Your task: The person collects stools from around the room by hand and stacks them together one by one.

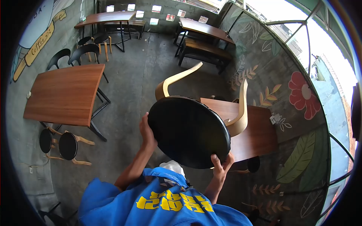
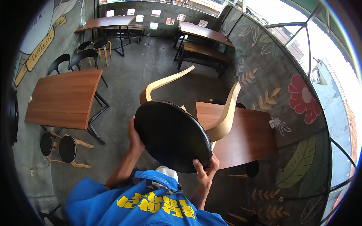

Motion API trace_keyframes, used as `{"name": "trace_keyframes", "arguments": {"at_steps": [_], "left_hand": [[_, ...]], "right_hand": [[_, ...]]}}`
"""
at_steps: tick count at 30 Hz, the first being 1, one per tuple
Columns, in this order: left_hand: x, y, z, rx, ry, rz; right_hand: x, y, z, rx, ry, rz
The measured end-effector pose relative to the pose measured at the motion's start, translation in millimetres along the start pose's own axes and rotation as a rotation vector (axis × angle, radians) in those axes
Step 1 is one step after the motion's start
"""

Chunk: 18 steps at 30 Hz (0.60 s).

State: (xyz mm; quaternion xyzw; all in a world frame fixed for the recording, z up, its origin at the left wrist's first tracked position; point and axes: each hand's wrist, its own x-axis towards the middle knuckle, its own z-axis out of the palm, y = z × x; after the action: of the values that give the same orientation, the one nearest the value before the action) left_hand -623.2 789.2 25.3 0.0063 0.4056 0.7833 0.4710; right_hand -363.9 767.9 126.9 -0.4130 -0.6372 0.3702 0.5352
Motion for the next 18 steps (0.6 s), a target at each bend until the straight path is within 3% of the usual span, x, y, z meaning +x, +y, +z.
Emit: {"name": "trace_keyframes", "arguments": {"at_steps": [9, 18], "left_hand": [[32, 33, -6, 0.110, 0.346, 0.161], [165, 26, 1, 0.100, 0.263, 0.212]], "right_hand": [[66, 77, 52, 0.284, -0.100, 0.247], [193, 144, 112, 0.386, -0.173, 0.343]]}}
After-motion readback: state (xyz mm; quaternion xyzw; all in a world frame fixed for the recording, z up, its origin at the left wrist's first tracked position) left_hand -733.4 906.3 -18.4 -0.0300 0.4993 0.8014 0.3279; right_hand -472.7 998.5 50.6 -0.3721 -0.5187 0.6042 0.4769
